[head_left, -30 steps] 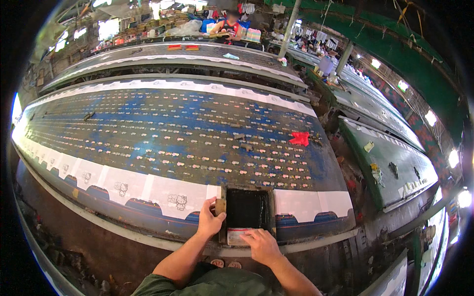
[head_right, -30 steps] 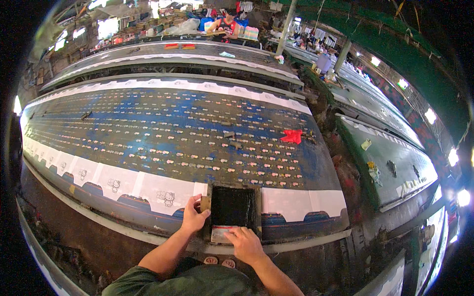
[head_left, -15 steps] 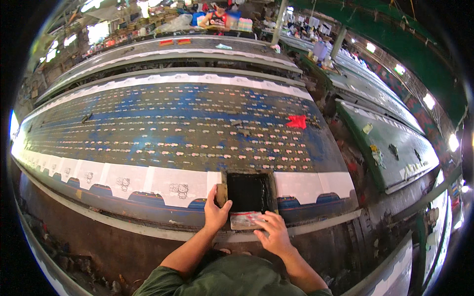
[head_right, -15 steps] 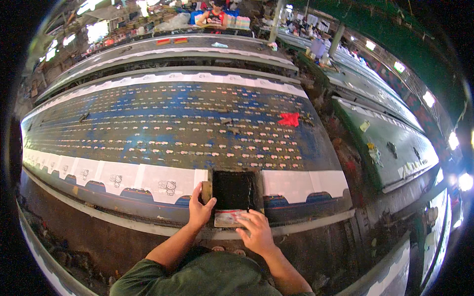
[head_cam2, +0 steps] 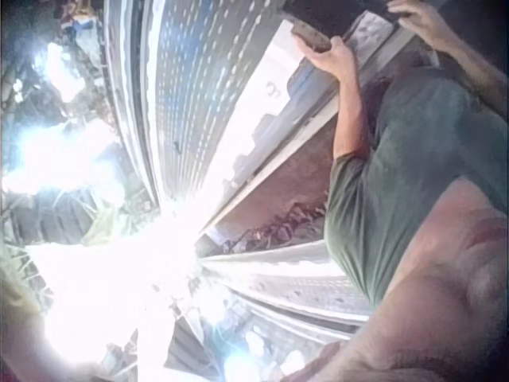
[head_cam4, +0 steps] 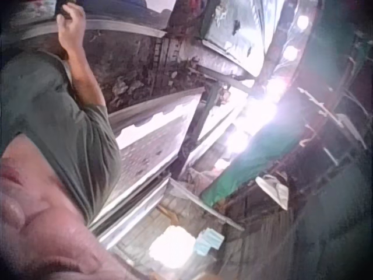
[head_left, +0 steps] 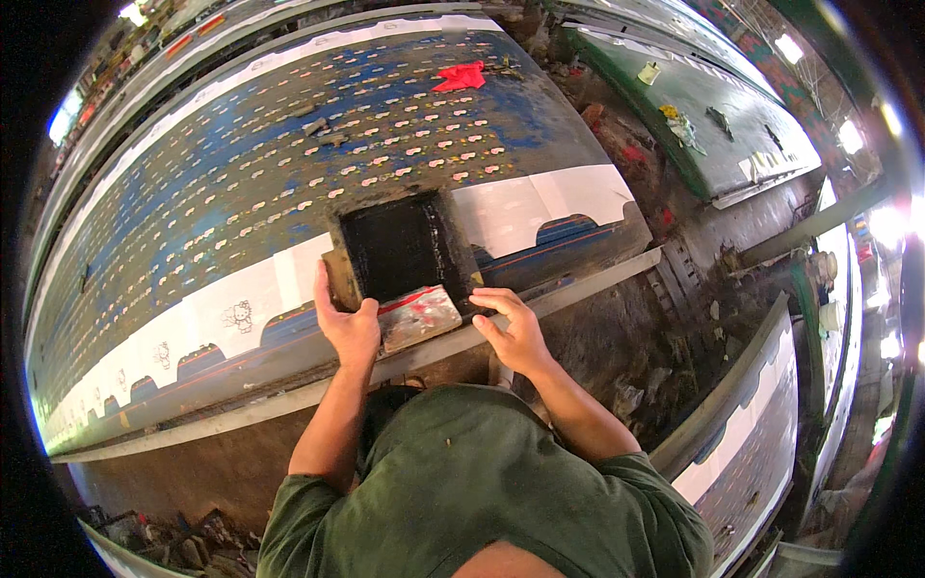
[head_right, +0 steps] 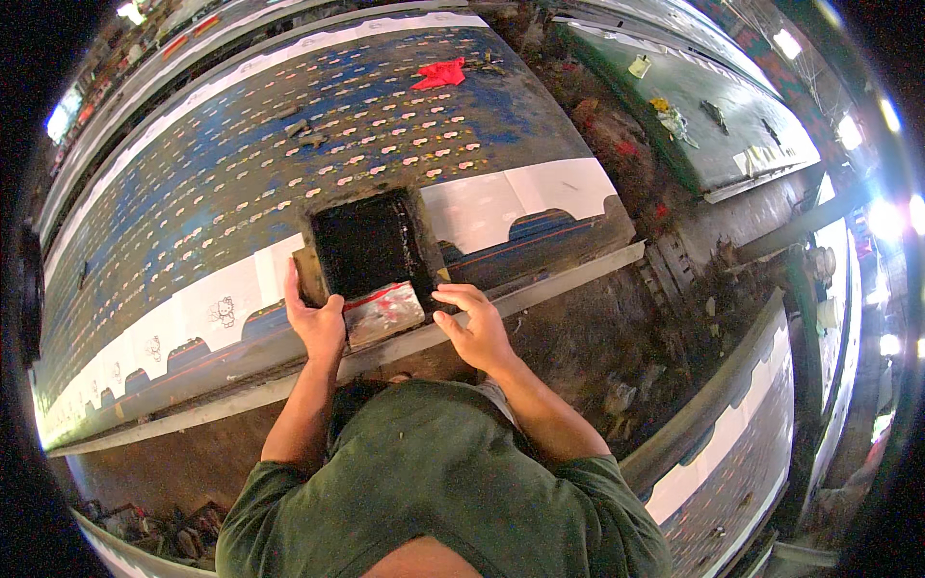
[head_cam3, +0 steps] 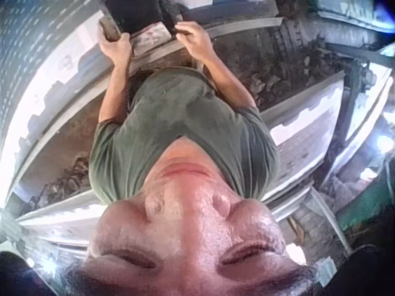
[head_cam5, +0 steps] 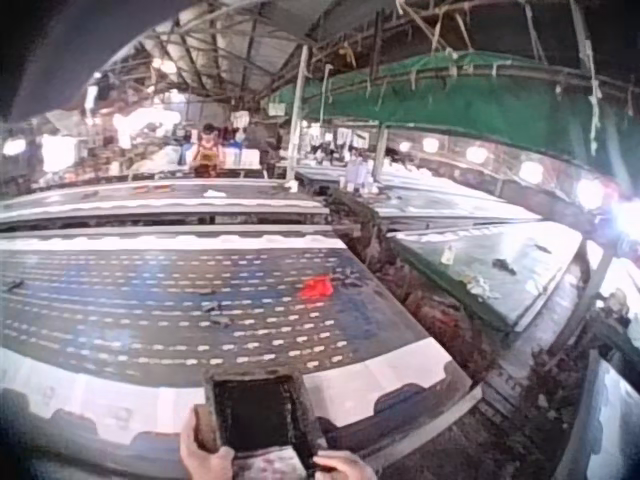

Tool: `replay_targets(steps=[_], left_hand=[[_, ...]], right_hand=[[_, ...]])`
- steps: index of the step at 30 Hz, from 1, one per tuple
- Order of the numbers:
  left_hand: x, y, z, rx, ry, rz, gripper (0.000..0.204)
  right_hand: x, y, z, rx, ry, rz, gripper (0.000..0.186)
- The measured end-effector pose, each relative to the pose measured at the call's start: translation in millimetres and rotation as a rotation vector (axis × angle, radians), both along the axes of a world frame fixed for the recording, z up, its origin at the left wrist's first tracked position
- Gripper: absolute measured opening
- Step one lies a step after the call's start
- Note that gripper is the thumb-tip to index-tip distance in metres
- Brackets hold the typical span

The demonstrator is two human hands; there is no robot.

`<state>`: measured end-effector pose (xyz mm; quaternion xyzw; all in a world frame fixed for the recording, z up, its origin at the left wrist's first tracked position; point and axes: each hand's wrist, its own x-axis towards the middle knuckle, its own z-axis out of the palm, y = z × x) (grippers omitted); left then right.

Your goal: The person uses a rectangular printing block to repeatedly stamp a pattern onto a long sheet of paper laid out on a table. They dip the block into ink, align it, and press it down to transfer the design, moving along the paper as they work.

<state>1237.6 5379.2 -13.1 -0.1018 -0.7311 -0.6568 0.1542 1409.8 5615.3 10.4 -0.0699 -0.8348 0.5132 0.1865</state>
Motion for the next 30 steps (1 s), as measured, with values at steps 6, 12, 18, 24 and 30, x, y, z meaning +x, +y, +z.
replay_targets(steps=[6,12,18,24,30], left_hand=[[30.6,122.7,-5.6,-0.027,0.004,-0.004,0.099],[46.4,197.2,-20.7,0.107,-0.107,0.001,0.096],[48.0,210.2,-13.5,0.123,-0.212,-0.014,0.097],[44.6,206.0,-11.9,0.082,-0.308,0.009,0.099],[43.5,209.3,-12.2,0.079,-0.339,0.023,0.099]], right_hand=[[38.4,121.2,0.0,0.04,-0.003,0.032,0.038],[62.1,200.9,5.6,0.196,0.007,0.048,0.034],[51.4,218.1,19.5,0.373,0.189,0.247,0.029],[10.1,194.2,40.0,0.676,0.225,0.457,0.041],[-28.9,191.9,24.3,0.904,0.11,0.577,0.044]])
